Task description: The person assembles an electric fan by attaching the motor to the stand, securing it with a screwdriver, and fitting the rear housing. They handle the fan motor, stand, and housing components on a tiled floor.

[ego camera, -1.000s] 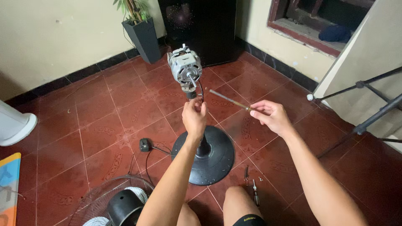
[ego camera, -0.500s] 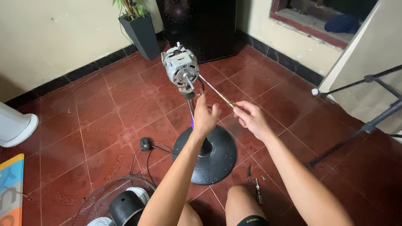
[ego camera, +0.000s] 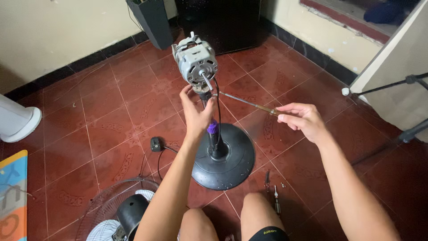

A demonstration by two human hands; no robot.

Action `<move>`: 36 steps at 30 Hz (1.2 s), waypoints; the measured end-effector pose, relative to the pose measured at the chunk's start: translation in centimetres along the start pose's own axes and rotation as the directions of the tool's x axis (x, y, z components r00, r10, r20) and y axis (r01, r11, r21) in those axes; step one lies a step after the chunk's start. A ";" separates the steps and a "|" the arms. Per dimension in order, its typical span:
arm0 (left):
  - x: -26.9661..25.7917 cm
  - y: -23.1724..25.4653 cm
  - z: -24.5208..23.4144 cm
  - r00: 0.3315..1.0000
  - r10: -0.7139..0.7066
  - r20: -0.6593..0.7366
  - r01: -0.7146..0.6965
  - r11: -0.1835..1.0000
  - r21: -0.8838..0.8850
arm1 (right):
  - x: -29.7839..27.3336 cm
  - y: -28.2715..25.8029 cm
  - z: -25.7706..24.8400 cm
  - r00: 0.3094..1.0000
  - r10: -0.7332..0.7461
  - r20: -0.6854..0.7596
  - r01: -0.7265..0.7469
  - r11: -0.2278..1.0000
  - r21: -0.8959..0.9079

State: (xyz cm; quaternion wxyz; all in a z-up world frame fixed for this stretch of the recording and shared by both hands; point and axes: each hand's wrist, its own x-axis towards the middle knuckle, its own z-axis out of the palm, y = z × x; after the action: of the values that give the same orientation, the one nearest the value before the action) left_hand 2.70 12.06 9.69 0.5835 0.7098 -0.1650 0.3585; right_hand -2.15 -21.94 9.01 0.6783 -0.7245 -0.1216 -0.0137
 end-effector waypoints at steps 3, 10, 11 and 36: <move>0.9 -1.8 0.4 0.967 -0.199 0.162 0.243 0.913 -0.328 | 0.6 -0.1 -0.2 1.000 0.006 0.018 -0.005 0.998 -0.061; 1.0 -3.6 1.1 0.940 -0.258 0.223 0.326 0.871 -0.367 | 1.1 0.1 -0.5 0.999 0.024 0.028 -0.022 0.998 -0.059; 0.9 -3.5 1.3 0.936 -0.277 0.215 0.340 0.865 -0.369 | 1.0 0.2 -0.6 0.999 0.029 0.025 -0.028 0.998 -0.060; 1.2 -3.2 0.7 0.878 -0.301 0.373 0.446 0.798 -0.405 | 4.5 -3.7 -4.0 0.997 0.076 -0.004 -0.075 0.969 -0.236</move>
State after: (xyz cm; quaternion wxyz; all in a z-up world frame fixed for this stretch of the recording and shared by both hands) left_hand 5.81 12.49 8.18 0.7694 0.6062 -0.1870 0.0749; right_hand 2.07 -24.95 13.74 0.5871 -0.8041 -0.0931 -0.0006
